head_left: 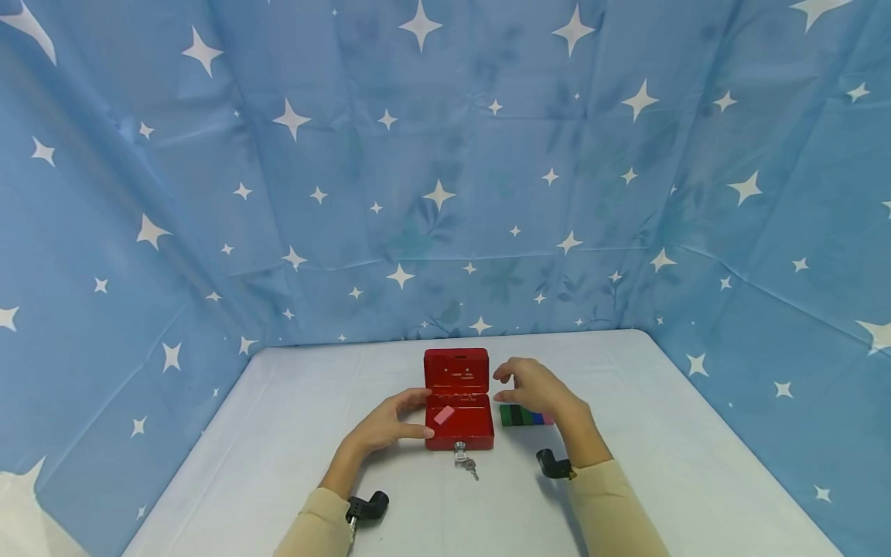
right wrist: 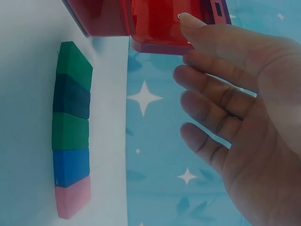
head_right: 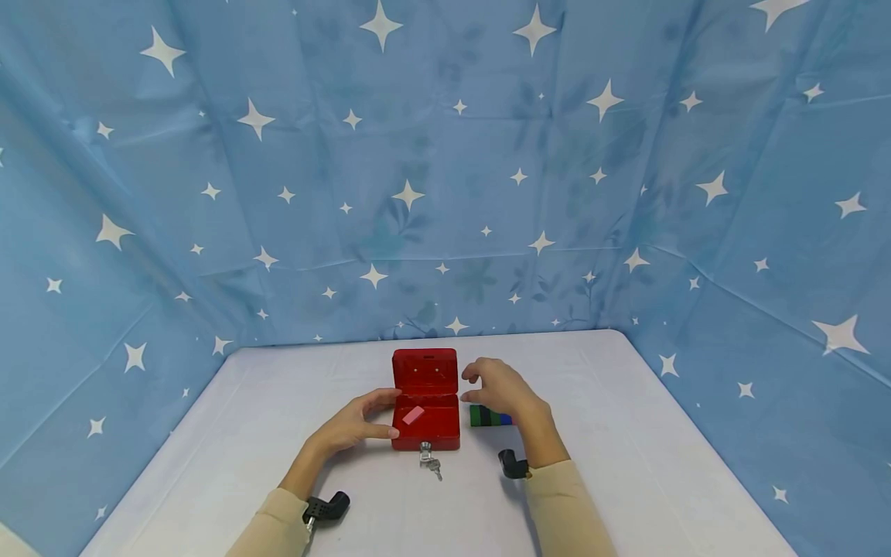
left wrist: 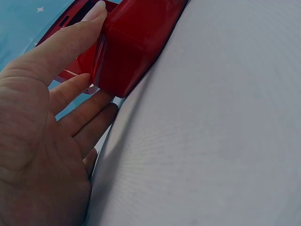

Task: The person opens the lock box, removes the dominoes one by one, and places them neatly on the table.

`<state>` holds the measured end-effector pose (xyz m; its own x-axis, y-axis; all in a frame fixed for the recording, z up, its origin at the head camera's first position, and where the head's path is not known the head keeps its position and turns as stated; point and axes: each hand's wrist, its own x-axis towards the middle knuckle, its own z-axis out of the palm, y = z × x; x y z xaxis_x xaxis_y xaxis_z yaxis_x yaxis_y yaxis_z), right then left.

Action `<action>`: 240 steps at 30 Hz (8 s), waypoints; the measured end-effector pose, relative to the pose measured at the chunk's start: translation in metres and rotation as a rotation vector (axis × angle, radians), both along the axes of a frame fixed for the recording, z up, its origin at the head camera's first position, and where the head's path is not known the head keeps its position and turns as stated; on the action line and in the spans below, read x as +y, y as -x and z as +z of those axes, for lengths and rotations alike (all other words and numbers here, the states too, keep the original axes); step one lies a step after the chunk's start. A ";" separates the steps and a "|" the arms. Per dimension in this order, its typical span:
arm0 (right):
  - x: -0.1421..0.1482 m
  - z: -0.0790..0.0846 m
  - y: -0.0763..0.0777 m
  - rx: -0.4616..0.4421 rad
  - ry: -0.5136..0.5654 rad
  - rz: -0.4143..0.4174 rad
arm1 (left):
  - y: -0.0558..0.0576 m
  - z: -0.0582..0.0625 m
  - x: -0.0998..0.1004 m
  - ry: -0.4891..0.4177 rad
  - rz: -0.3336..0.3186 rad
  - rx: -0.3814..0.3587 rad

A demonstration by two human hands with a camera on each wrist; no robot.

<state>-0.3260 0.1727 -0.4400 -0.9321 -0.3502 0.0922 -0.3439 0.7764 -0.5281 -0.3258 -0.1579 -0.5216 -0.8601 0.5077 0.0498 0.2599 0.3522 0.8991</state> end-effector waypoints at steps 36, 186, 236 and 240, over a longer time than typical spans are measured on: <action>-0.048 -0.004 -0.012 0.089 -0.019 0.128 | 0.001 0.000 0.000 0.021 -0.004 0.026; -0.095 -0.032 -0.022 0.044 -0.245 0.046 | 0.002 0.000 -0.001 -0.001 -0.012 0.016; -0.081 -0.026 -0.019 0.098 -0.154 0.066 | 0.002 -0.001 0.000 -0.003 -0.007 0.026; -0.080 -0.025 -0.018 0.115 -0.140 0.065 | 0.002 -0.001 0.000 -0.008 -0.009 0.024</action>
